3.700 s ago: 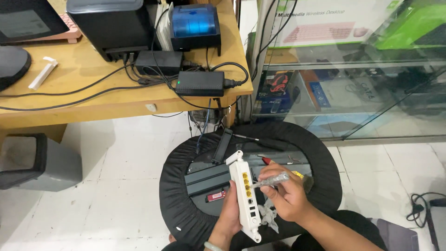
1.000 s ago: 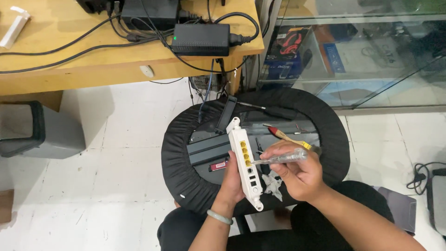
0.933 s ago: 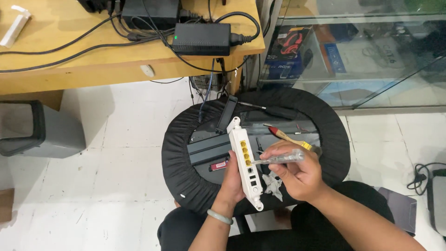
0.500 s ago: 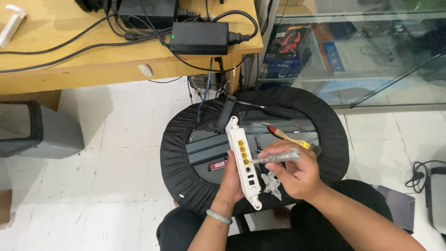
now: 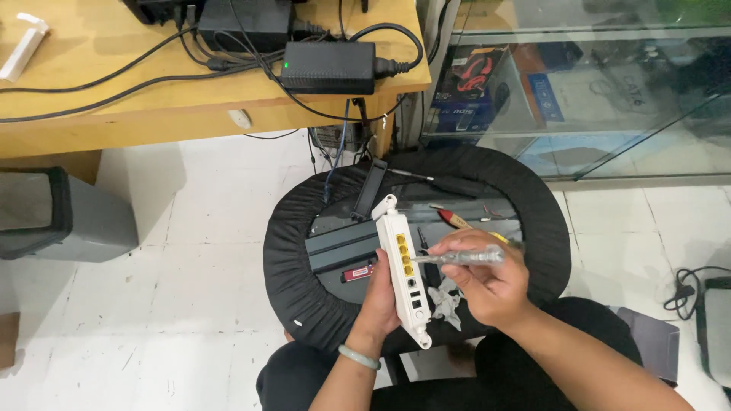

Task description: Disassembling a network router using scissors and a screwdriver to remove the outer casing

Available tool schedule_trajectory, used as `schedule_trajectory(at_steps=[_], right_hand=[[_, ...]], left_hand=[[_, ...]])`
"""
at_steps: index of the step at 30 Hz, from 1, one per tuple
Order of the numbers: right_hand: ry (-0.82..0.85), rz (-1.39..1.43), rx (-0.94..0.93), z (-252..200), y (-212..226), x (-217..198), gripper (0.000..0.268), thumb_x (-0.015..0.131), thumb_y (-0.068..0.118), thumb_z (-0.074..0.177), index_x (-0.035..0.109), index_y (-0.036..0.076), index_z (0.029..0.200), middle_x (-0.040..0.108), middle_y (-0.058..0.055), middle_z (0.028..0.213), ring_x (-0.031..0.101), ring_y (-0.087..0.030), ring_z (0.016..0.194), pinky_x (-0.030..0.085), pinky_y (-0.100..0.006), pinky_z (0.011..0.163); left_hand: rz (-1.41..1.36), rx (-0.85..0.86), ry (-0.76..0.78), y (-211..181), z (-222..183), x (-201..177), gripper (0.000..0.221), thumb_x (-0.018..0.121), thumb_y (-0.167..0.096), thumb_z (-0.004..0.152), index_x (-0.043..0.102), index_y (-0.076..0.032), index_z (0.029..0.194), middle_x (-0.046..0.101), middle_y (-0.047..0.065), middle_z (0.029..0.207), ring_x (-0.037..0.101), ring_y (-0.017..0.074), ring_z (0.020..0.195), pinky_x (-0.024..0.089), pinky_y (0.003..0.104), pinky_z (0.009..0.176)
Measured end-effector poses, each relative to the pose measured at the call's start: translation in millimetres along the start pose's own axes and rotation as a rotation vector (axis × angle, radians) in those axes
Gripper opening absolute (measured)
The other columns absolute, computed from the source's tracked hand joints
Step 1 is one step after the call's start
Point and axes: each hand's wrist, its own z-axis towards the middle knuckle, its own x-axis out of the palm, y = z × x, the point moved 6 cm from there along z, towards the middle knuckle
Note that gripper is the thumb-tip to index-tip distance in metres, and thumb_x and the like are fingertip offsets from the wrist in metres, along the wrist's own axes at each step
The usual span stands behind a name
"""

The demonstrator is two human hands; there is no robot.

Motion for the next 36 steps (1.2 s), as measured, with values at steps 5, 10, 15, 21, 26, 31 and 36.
schedule_trajectory(at_steps=[5, 10, 15, 21, 26, 31, 36], right_hand=[[0.070, -0.147, 0.046, -4.4, -0.1, 1.2, 0.020, 0.069, 0.015, 0.096, 0.064, 0.003, 0.112, 0.076, -0.017, 0.102, 0.077, -0.030, 0.094, 0.063, -0.042, 0.091], [0.044, -0.087, 0.119, -13.5, -9.7, -3.3, 0.021, 0.068, 0.015, 0.096, 0.066, 0.003, 0.113, 0.076, -0.017, 0.103, 0.078, -0.029, 0.096, 0.060, -0.042, 0.099], [0.043, -0.206, 0.190, -10.6, -9.3, -0.9, 0.019, 0.068, 0.017, 0.094, 0.072, 0.002, 0.107, 0.079, -0.012, 0.101, 0.077, -0.022, 0.096, 0.057, -0.035, 0.098], [0.019, -0.090, 0.234, -15.3, -13.3, -3.1, 0.020, 0.067, 0.014, 0.096, 0.070, -0.001, 0.109, 0.075, -0.015, 0.104, 0.076, -0.026, 0.099, 0.064, -0.036, 0.088], [0.026, -0.063, 0.237, -11.9, -8.6, -0.5, 0.022, 0.067, 0.015, 0.095, 0.069, -0.002, 0.109, 0.076, -0.017, 0.102, 0.078, -0.027, 0.098, 0.067, -0.037, 0.088], [0.026, -0.073, 0.160, -11.4, -6.2, -1.4, 0.018, 0.068, 0.012, 0.095, 0.068, 0.004, 0.111, 0.076, -0.015, 0.103, 0.082, -0.029, 0.095, 0.067, -0.040, 0.092], [0.029, -0.113, 0.101, -11.5, -6.1, -2.2, 0.019, 0.069, 0.014, 0.095, 0.066, 0.006, 0.112, 0.076, -0.014, 0.101, 0.083, -0.031, 0.093, 0.069, -0.041, 0.087]], left_hand=[[0.046, -0.072, 0.017, 23.6, 16.1, -21.5, 0.071, 0.039, -0.059, 0.093, 0.060, -0.007, 0.137, 0.068, 0.012, 0.123, 0.062, 0.0227, 0.111, 0.049, 0.038, 0.095], [0.031, -0.044, 0.025, 26.7, 19.2, -20.6, 0.071, 0.038, -0.056, 0.093, 0.061, -0.004, 0.137, 0.070, 0.015, 0.128, 0.064, 0.0253, 0.115, 0.050, 0.039, 0.098], [-0.020, -0.117, -0.022, 34.1, 24.2, -26.4, 0.074, 0.039, -0.060, 0.092, 0.061, -0.007, 0.139, 0.070, 0.013, 0.122, 0.062, 0.0217, 0.104, 0.048, 0.035, 0.090], [0.047, -0.063, 0.005, 31.2, 23.9, -26.2, 0.073, 0.041, -0.060, 0.091, 0.063, -0.007, 0.136, 0.071, 0.012, 0.118, 0.062, 0.0205, 0.102, 0.049, 0.035, 0.088], [0.057, -0.044, 0.001, 26.8, 21.5, -21.2, 0.072, 0.043, -0.058, 0.089, 0.063, -0.007, 0.136, 0.071, 0.013, 0.128, 0.064, 0.0228, 0.115, 0.049, 0.038, 0.099], [0.035, -0.095, 0.013, 22.0, 15.2, -16.7, 0.073, 0.040, -0.059, 0.091, 0.061, -0.008, 0.139, 0.070, 0.012, 0.126, 0.063, 0.0230, 0.111, 0.049, 0.036, 0.092], [0.082, -0.075, 0.036, 12.3, 7.0, -7.3, 0.077, 0.041, -0.060, 0.087, 0.061, -0.007, 0.139, 0.070, 0.014, 0.129, 0.064, 0.0257, 0.118, 0.050, 0.040, 0.099]])
